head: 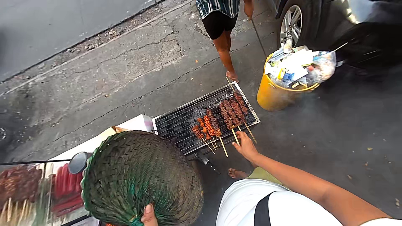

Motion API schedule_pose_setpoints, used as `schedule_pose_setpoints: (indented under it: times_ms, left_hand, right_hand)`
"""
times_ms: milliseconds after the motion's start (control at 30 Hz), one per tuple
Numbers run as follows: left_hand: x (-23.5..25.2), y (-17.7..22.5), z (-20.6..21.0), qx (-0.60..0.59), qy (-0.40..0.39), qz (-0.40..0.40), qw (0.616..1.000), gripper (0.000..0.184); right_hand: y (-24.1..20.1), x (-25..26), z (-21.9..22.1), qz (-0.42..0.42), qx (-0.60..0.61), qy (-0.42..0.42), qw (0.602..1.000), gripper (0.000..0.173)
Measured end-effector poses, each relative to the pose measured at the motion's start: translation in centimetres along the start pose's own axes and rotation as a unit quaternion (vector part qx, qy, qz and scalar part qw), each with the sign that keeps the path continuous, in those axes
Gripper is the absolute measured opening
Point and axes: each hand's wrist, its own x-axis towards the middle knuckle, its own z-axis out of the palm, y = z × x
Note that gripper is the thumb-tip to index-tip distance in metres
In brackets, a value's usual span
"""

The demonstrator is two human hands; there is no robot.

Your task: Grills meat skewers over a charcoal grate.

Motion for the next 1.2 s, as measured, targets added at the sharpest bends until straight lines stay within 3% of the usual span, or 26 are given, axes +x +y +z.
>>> schedule_pose_setpoints:
  times_ms: [67, 200, 267, 400, 567, 900, 1200]
  left_hand:
    - [0.3, -0.6, -0.4, 0.009, 0.001, 0.001, 1.000, 0.060]
    - [0.6, -0.9, -0.3, 0.013, -0.004, 0.024, 1.000, 0.057]
    - [0.6, -1.0, -0.4, 0.006, -0.003, 0.023, 1.000, 0.054]
    - [0.5, -1.2, -1.0, 0.010, 0.001, 0.020, 1.000, 0.054]
    - [0.5, -1.6, -1.4, 0.005, 0.003, 0.026, 1.000, 0.052]
    - [0.3, -0.6, -1.0, 0.005, -0.001, 0.019, 1.000, 0.051]
    - [0.2, 0.8, 0.6, 0.001, -0.035, 0.050, 0.998, 0.057]
  right_hand:
    - [-0.8, -0.4, 0.8, -0.033, 0.020, -0.019, 0.999, 0.041]
    - [-1.9, 1.1, 3.5, 0.124, 0.124, -0.230, 0.957, 0.048]
    - [-1.7, 1.7, 4.4, 0.137, 0.163, -0.263, 0.941, 0.034]
    - [-2.2, 0.4, 3.2, 0.072, 0.128, -0.212, 0.966, 0.028]
    - [-0.7, -0.1, 2.8, 0.069, 0.093, -0.138, 0.984, 0.028]
    - [0.2, 1.3, 2.6, 0.071, -0.026, -0.161, 0.984, 0.032]
    - [-0.2, 1.7, 2.5, 0.062, -0.014, -0.202, 0.977, 0.034]
